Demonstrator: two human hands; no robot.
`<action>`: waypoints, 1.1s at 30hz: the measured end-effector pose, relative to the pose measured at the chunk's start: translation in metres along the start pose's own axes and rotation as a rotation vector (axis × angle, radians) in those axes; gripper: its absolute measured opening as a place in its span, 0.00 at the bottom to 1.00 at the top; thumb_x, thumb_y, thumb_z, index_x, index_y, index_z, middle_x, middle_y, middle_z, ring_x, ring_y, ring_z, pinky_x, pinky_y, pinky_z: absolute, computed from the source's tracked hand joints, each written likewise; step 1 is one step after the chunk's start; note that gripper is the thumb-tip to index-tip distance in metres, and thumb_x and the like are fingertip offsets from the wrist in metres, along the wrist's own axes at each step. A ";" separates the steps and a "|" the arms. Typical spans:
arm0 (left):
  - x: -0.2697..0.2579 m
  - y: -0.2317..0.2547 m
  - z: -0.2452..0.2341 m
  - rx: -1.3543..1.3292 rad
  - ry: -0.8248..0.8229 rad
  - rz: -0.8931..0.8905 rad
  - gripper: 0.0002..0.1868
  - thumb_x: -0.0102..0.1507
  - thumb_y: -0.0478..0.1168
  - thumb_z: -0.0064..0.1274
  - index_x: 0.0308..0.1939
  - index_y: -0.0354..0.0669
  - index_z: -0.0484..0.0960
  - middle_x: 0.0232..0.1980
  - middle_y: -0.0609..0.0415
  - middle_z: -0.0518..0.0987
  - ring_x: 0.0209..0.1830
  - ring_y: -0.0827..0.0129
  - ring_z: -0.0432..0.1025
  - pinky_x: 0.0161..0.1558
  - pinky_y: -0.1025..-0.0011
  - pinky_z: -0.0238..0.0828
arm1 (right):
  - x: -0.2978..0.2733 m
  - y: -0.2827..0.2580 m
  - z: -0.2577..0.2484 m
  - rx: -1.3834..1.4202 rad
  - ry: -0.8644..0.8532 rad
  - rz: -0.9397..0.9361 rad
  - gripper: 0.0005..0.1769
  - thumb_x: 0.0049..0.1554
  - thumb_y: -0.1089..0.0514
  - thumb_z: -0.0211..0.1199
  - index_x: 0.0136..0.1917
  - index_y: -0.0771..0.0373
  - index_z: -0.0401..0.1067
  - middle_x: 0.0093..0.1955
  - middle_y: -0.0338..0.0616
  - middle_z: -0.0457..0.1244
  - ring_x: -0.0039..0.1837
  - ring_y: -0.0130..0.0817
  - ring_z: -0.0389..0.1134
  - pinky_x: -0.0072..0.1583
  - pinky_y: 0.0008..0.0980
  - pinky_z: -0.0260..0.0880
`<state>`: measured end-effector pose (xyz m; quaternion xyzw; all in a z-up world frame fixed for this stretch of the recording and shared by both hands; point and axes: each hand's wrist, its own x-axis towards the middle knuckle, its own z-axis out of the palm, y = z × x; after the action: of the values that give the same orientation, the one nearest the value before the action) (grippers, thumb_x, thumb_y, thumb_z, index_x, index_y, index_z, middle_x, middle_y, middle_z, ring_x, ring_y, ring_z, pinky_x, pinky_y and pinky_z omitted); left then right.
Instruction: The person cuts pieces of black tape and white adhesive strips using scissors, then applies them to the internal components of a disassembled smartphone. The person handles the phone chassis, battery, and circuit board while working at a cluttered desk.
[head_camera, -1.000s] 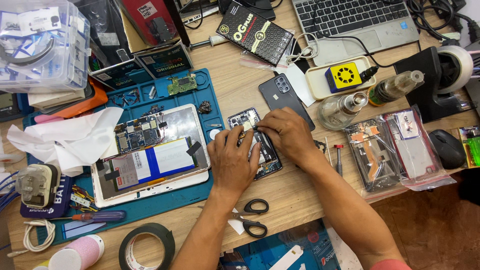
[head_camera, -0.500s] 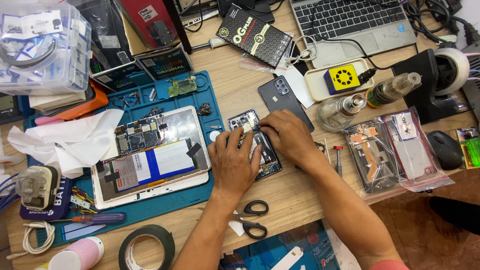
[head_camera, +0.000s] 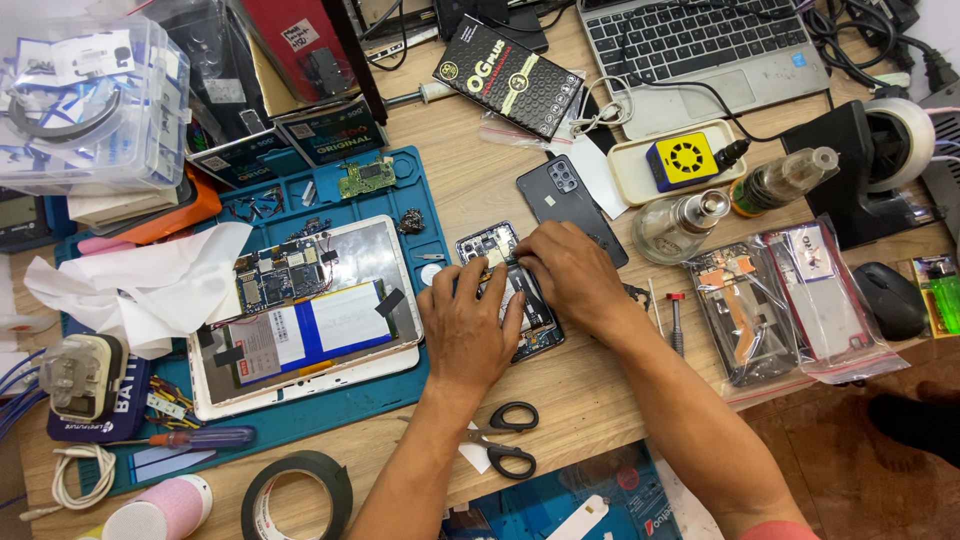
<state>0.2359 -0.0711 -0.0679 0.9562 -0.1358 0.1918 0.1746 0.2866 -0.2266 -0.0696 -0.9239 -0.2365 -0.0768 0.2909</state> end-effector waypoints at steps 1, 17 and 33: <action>0.000 0.000 0.000 0.001 0.000 0.001 0.15 0.58 0.49 0.47 0.45 0.49 0.78 0.47 0.54 0.70 0.49 0.62 0.61 0.42 0.65 0.52 | 0.000 0.000 -0.001 0.000 0.001 0.000 0.02 0.53 0.61 0.58 0.42 0.58 0.71 0.36 0.41 0.61 0.43 0.38 0.64 0.45 0.32 0.65; -0.002 -0.002 0.003 -0.006 0.001 -0.019 0.18 0.55 0.49 0.52 0.45 0.48 0.76 0.46 0.56 0.71 0.49 0.65 0.61 0.43 0.66 0.52 | -0.001 0.002 0.003 0.017 0.021 0.004 0.02 0.51 0.61 0.57 0.40 0.60 0.66 0.35 0.44 0.57 0.42 0.43 0.62 0.43 0.37 0.62; -0.016 0.004 -0.066 -1.074 -0.209 -0.348 0.05 0.54 0.38 0.55 0.34 0.47 0.82 0.27 0.57 0.80 0.27 0.80 0.68 0.33 0.81 0.63 | -0.037 -0.067 -0.048 0.669 0.014 0.066 0.02 0.48 0.66 0.59 0.34 0.62 0.70 0.30 0.42 0.63 0.34 0.31 0.61 0.38 0.28 0.62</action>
<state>0.1993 -0.0463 -0.0166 0.7554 -0.0713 -0.0312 0.6507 0.2216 -0.2201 -0.0069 -0.7839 -0.2168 0.0083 0.5818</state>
